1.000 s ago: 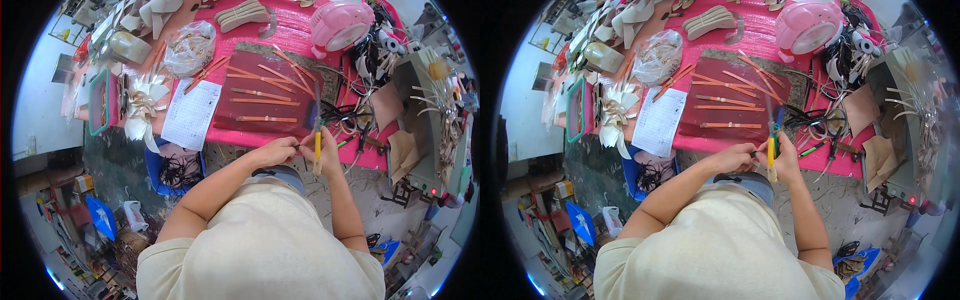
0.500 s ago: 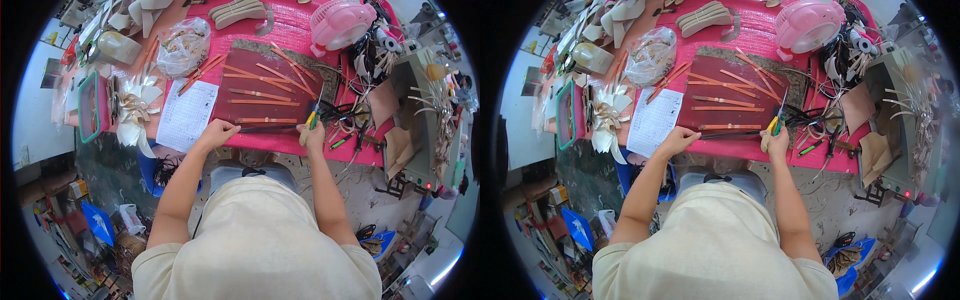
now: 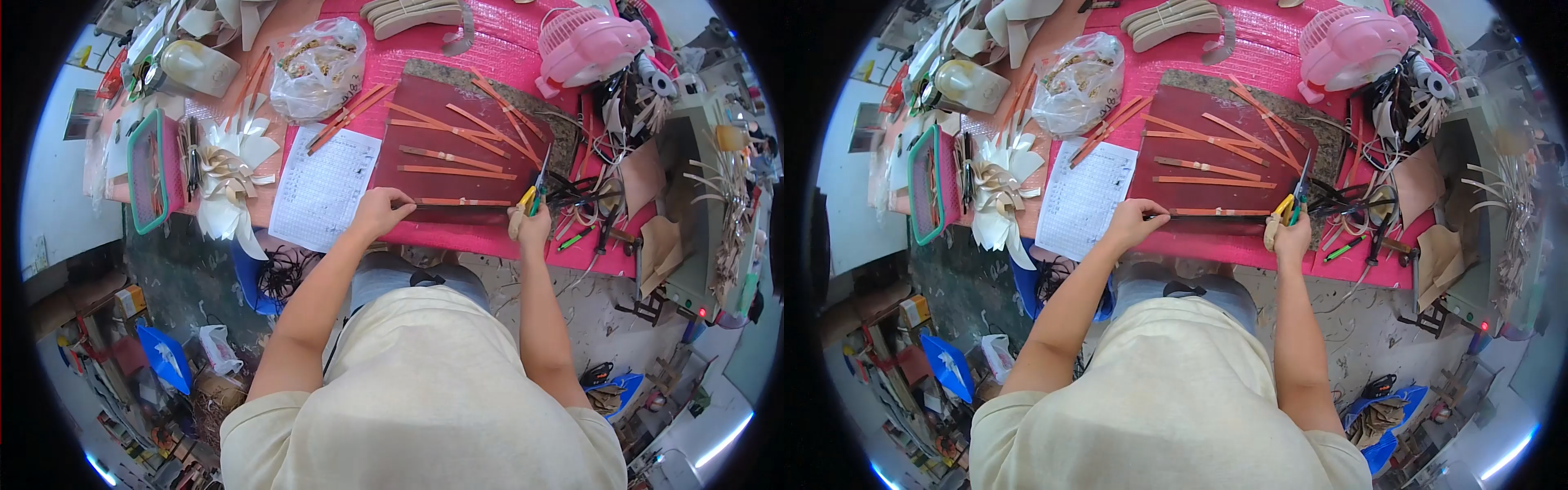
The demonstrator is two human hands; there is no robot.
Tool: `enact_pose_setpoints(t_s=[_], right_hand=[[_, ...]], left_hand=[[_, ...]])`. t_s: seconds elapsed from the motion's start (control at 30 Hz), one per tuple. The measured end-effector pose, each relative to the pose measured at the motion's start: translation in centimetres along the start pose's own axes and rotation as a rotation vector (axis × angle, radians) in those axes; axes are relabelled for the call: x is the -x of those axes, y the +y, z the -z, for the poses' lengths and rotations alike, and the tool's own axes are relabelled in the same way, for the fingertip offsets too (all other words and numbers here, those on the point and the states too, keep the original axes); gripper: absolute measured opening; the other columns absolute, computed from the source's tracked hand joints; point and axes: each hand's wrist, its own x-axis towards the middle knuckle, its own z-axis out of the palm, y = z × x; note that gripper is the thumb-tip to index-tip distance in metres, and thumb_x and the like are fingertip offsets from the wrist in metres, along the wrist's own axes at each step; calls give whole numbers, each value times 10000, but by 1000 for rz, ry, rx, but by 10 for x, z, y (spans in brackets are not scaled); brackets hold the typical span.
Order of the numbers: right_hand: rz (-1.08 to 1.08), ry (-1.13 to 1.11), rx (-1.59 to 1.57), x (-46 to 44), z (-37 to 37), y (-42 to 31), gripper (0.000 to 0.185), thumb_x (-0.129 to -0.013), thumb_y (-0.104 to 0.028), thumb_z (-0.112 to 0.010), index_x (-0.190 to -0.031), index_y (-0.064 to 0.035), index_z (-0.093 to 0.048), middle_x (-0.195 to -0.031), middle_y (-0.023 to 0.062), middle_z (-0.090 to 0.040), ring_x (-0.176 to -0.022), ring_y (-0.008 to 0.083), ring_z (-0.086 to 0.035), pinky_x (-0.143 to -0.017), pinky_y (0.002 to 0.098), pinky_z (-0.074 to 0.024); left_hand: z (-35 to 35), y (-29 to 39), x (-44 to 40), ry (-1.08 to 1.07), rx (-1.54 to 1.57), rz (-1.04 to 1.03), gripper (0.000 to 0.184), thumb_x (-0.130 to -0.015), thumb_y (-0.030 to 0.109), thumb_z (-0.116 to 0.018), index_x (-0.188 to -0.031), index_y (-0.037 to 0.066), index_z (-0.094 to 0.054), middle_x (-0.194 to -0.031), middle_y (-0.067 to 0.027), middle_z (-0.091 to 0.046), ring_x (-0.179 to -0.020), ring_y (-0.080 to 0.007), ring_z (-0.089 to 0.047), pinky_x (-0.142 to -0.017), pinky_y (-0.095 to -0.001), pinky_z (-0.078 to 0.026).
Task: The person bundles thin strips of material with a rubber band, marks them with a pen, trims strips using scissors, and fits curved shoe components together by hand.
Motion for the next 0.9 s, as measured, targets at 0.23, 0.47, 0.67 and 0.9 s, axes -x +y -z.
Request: enact_pose_setpoints(t_s=[0.23, 0.47, 0.67, 0.9], right_hand=[[1, -16, 45, 5, 4, -13, 406, -563, -177, -752, -842, 8, -523, -712, 70, -582, -619, 142, -547, -584, 276, -445], [-26, -27, 25, 5, 4, -14, 448, -559, -194, -754, -881, 14, -523, -734, 74, -589, -637, 147, -555, -594, 282, -448], [27, 21, 54, 2, -1, -5, 385, -580, -184, -745, -828, 13, -526, -695, 86, -580, -609, 175, -558, -602, 304, -436], [-141, -205, -579, 17, 29, -22, 313, -625, -43, -702, -843, -31, -478, -710, 80, -583, -609, 143, -557, -555, 257, -453]], left_hand=[[-8, -6, 0, 62, -11, -30, 170, -681, 178, -648, -779, 40, -637, -716, -101, -619, -652, -193, -596, -619, -284, -467], [-10, -6, -1, 90, -24, 2, 148, -674, 172, -641, -759, 50, -637, -702, -92, -617, -646, -190, -595, -612, -286, -467], [-12, -8, -2, 103, -13, 8, 162, -669, 194, -607, -739, 49, -628, -707, -109, -614, -674, -231, -599, -653, -318, -468], [-4, 12, 7, 75, -4, 28, 99, -665, 99, -614, -717, 15, -612, -651, -72, -600, -589, -133, -553, -578, -248, -442]])
